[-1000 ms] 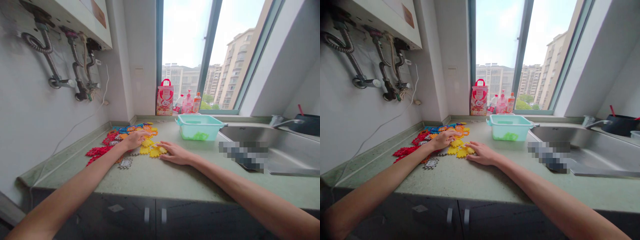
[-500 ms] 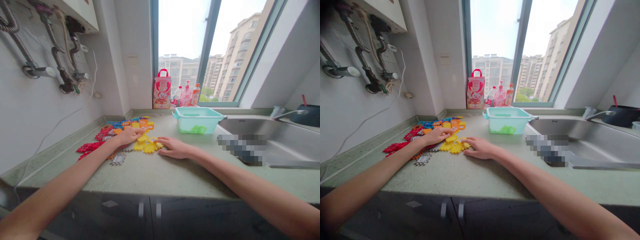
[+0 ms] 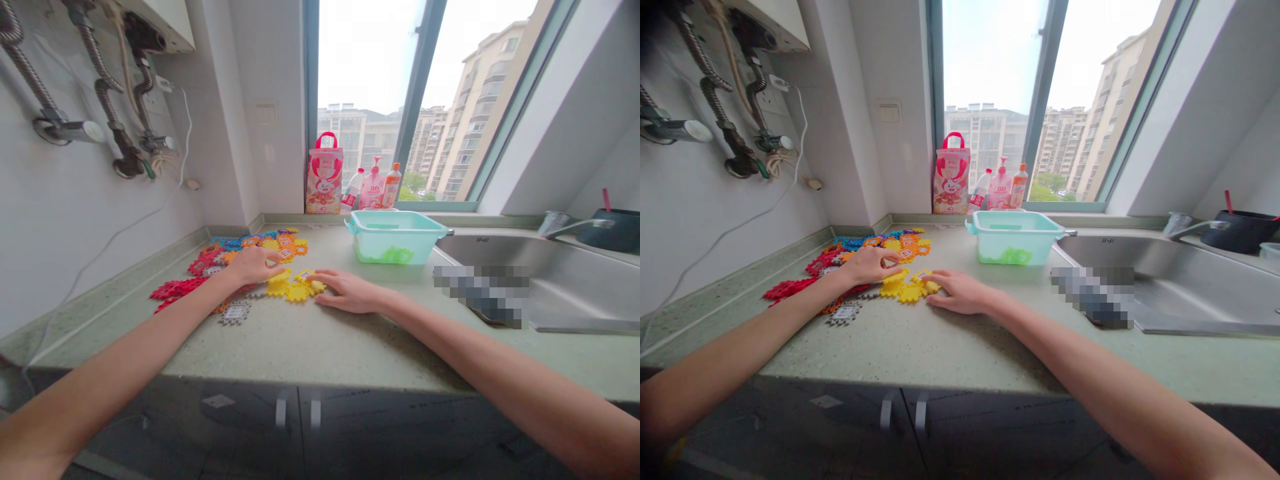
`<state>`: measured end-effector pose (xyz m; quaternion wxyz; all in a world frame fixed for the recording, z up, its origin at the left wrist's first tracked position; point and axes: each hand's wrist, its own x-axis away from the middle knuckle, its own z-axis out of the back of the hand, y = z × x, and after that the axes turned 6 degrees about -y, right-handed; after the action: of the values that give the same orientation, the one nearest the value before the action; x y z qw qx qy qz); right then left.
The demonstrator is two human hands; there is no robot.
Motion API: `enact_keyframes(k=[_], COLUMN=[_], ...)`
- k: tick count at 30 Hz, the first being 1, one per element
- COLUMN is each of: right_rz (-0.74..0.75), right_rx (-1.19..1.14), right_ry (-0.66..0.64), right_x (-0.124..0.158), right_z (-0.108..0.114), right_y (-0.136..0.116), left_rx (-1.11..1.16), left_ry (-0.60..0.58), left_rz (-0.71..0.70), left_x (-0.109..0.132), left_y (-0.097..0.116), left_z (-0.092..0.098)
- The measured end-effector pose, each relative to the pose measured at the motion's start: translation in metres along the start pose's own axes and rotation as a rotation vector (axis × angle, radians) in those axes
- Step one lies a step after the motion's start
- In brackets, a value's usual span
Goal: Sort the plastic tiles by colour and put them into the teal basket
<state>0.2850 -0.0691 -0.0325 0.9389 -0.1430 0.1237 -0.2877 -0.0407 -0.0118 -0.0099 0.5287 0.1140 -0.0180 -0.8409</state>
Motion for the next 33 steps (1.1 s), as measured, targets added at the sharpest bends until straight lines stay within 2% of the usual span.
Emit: enact_keyframes(k=[6,11,15,20,25,33], right_rz=[-0.007,-0.018,-0.021,-0.002,-0.002,-0.005], right_rx=[-0.032,-0.031,-0.023,-0.018,-0.022,-0.036], right_ry=[-0.024,-0.033,-0.035,-0.02,-0.019,-0.023], right_x=[0.001,0.001,0.001,0.001,0.001,0.001], right_z=[0.002,0.003,0.003,0.002,0.002,0.003], right_y=[-0.003,-0.005,-0.005,-0.003,-0.002,-0.002], left_rx=[-0.153,-0.237,-0.217,-0.1,-0.044,-0.124], left_ry=[0.029,0.015,0.02,0.033,-0.015,-0.078], left_rz=[0.031,0.063,0.051,0.008,-0.017,0.05], left_x=[0.007,0.009,0.008,0.005,0.001,0.0], left_y=[0.019,0.026,0.022,0.006,-0.006,0.001], left_z=[0.001,0.002,0.003,0.004,0.002,0.008])
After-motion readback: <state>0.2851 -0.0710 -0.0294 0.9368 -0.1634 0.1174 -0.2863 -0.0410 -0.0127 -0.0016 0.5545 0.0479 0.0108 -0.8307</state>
